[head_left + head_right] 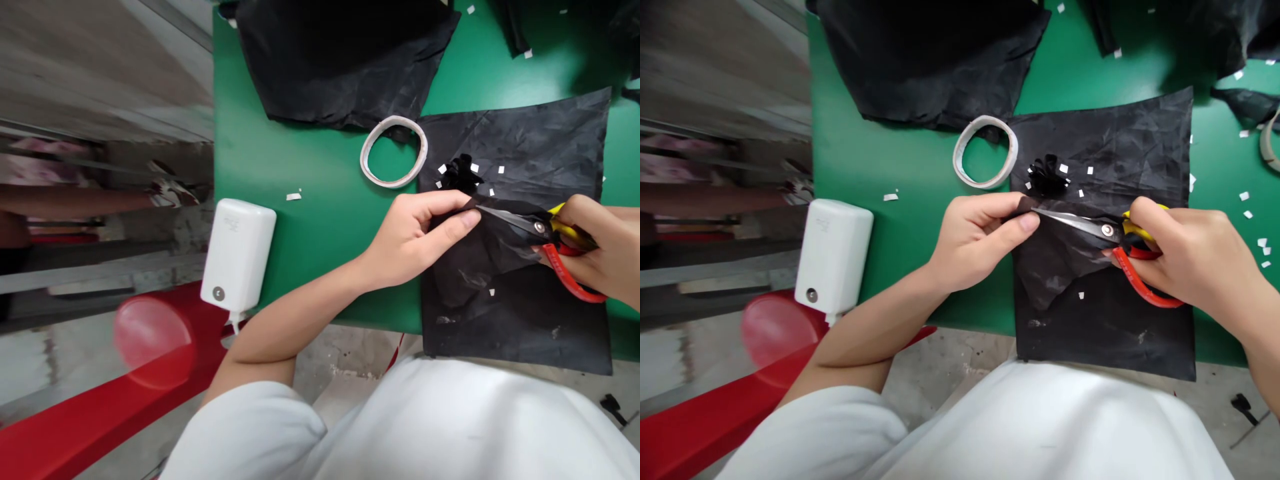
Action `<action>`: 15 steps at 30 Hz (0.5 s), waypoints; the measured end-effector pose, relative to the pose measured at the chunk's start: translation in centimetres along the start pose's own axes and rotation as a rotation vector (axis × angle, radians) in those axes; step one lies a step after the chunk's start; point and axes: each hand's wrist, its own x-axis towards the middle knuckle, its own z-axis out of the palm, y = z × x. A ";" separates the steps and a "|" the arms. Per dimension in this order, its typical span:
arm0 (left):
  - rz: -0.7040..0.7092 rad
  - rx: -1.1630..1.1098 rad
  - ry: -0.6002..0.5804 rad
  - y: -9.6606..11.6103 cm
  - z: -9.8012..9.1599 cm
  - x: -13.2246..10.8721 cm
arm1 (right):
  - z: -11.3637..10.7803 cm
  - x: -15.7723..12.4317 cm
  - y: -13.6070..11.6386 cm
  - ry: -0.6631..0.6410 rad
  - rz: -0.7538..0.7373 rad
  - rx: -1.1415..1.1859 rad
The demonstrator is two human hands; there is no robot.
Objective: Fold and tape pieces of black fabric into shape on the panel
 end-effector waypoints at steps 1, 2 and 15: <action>0.006 0.009 0.002 0.0 0.0 0.0 | 0.0 0.0 0.0 -0.004 0.002 0.009; 0.012 0.017 0.004 0.0 0.0 0.0 | 0.1 0.0 0.0 -0.009 0.003 0.016; 0.058 0.058 0.008 -0.1 0.1 0.0 | -0.3 0.3 -0.7 -0.106 0.033 0.101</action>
